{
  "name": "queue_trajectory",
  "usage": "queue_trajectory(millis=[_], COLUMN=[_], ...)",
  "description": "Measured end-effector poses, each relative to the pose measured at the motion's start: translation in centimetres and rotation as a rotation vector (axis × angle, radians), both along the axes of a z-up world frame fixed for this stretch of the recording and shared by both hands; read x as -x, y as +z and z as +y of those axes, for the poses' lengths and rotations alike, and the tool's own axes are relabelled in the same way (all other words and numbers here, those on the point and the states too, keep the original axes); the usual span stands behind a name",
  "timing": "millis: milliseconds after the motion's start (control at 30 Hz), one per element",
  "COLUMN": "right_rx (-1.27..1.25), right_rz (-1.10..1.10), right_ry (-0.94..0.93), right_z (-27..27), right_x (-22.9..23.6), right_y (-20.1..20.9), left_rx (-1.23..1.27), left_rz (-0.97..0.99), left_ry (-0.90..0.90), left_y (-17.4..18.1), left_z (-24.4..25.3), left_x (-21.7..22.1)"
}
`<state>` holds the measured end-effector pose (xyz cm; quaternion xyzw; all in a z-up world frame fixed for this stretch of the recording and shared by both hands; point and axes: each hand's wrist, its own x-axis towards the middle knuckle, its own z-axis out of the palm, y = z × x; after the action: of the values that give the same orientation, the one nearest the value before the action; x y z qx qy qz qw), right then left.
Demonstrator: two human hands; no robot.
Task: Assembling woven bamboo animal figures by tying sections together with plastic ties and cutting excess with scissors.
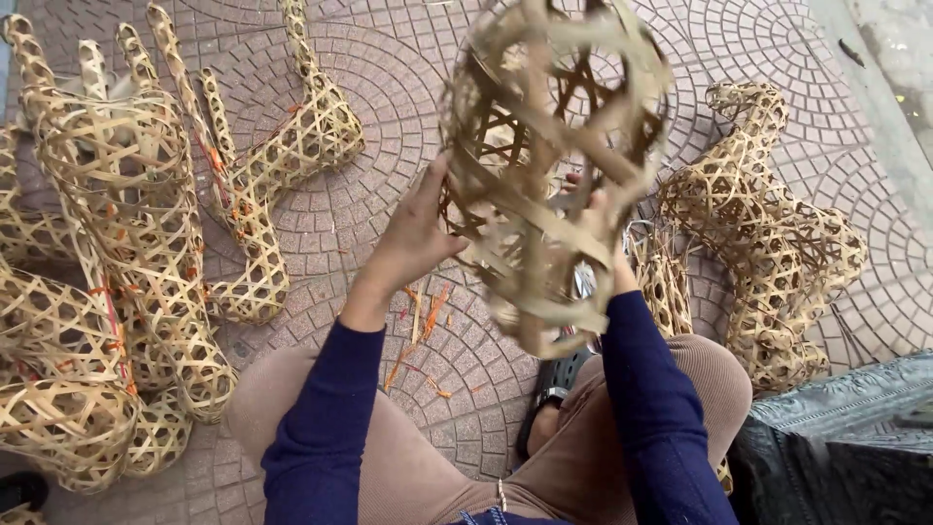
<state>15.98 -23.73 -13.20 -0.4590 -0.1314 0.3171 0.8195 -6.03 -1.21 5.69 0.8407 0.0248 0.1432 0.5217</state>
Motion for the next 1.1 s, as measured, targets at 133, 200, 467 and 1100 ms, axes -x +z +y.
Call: queue_trajectory(millis=[133,200,467,1100], right_rx=[0.067,0.086,0.343,0.775], right_rz=[-0.613,-0.764,-1.399,-1.967], right_ry=[-0.304,-0.386,-0.192,-0.083], right_z=[0.9,0.7,-1.3,2.5], right_x=[4.5,8.5,17.3,15.7], right_y=[9.9,16.8,28.8,28.9], left_rx=[-0.083,-0.065,-0.263,-0.126], left_rz=[-0.048,-0.025,-0.154,0.056], left_ry=[0.083,0.091,0.168,0.252], left_y=[-4.8,-7.0,-9.9,-9.0], left_z=[0.9,1.6,3.8,3.2], left_x=[-2.8,-3.9,-4.8,-3.4])
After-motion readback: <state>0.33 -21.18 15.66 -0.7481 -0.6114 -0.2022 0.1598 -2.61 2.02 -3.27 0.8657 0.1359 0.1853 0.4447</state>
